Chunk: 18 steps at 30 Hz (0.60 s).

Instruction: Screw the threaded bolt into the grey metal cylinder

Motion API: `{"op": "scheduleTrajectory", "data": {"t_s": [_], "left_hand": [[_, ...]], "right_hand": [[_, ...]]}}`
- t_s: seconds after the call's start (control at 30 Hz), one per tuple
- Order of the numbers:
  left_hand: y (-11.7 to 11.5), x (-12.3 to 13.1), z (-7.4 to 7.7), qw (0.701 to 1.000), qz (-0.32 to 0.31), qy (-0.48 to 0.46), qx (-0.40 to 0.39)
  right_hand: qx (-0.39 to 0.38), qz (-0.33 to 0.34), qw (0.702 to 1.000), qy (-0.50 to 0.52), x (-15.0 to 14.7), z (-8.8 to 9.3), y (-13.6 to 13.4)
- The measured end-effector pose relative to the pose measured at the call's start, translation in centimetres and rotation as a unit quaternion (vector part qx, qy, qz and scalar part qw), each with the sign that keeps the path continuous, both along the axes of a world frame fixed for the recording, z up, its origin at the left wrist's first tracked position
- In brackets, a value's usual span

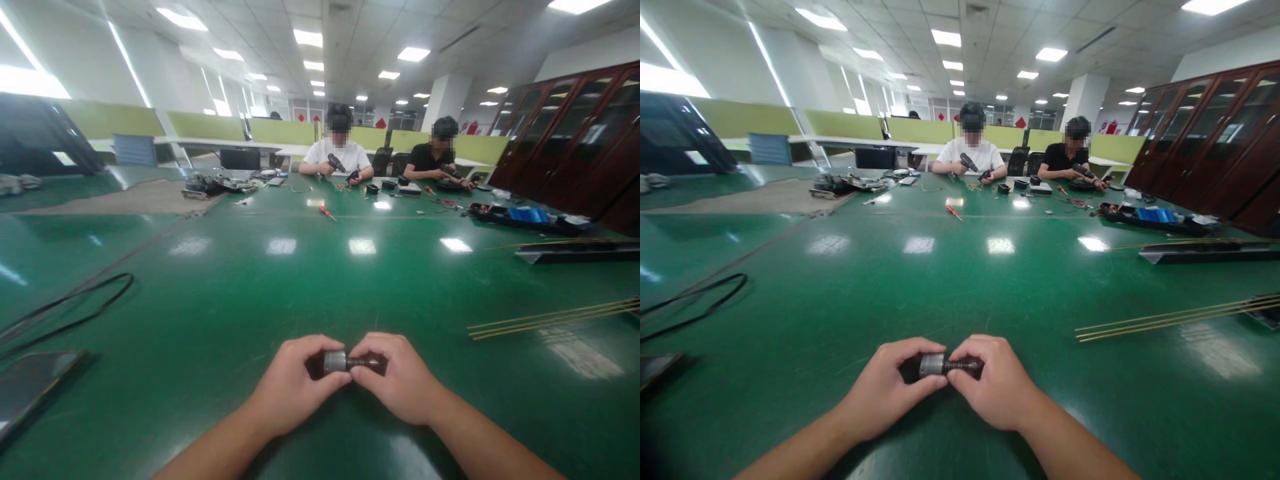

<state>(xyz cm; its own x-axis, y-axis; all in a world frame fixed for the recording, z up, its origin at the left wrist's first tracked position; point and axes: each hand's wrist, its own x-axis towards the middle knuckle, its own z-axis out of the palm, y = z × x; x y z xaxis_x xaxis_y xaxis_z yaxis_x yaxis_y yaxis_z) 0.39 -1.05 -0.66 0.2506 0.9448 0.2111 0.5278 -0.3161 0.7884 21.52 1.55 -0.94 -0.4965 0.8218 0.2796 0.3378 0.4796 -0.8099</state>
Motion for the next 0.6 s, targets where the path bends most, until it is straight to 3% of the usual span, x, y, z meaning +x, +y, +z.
{"op": "scheduleTrajectory", "data": {"t_s": [0.6], "left_hand": [[0.01, 0.07, -0.06, 1.000, 0.014, -0.014, -0.007]], "right_hand": [[0.009, -0.005, 1.000, 0.000, 0.11, 0.03, -0.03]]}}
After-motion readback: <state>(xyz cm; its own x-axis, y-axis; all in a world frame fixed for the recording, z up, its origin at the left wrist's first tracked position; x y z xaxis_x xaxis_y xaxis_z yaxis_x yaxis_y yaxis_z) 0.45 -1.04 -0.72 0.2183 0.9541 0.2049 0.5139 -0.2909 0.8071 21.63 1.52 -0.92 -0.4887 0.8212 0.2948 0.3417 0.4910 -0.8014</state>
